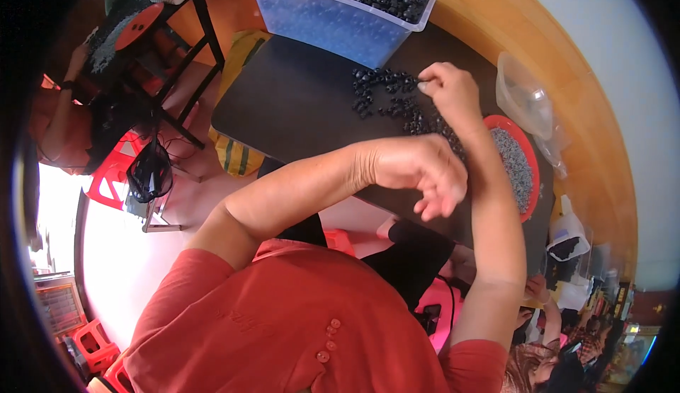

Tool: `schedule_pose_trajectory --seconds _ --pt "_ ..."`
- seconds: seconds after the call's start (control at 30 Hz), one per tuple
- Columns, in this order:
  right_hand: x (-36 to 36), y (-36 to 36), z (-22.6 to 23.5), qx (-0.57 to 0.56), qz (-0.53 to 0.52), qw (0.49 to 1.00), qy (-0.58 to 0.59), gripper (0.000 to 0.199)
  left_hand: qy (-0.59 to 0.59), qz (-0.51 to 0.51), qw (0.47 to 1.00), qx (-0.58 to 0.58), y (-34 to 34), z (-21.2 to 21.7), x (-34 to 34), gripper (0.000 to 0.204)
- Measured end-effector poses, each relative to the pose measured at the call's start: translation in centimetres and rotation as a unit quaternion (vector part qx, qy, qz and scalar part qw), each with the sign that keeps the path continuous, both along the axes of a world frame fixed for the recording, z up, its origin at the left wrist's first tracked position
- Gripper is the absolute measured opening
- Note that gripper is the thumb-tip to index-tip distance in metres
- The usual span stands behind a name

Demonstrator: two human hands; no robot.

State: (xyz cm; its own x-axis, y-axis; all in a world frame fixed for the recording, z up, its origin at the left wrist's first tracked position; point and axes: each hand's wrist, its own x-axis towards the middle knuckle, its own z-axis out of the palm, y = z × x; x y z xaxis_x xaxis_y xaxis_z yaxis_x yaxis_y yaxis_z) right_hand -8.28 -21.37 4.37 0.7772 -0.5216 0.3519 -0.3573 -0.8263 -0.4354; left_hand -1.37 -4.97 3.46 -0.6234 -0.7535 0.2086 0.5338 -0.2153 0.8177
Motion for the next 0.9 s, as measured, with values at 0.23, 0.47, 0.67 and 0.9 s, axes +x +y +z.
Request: schedule_pose_trajectory --seconds 0.23,0.47,0.67,0.9 --pt "4.0 1.7 -1.9 -0.206 0.058 0.976 0.043 0.017 -0.020 -0.102 0.990 -0.093 0.4 0.3 0.3 0.032" --pt "4.3 1.9 -1.7 -0.223 0.035 0.970 0.087 0.017 -0.003 -0.070 0.995 -0.068 0.5 0.5 0.2 0.028" --pt "2.6 1.8 -2.1 -0.172 0.013 0.985 -0.016 0.016 0.079 0.040 0.996 -0.015 -0.2 0.0 0.0 0.024" --pt "-3.5 3.3 1.8 0.433 0.006 0.854 -0.287 0.020 0.092 0.480 0.849 0.201 -1.6 -0.1 0.6 0.015"
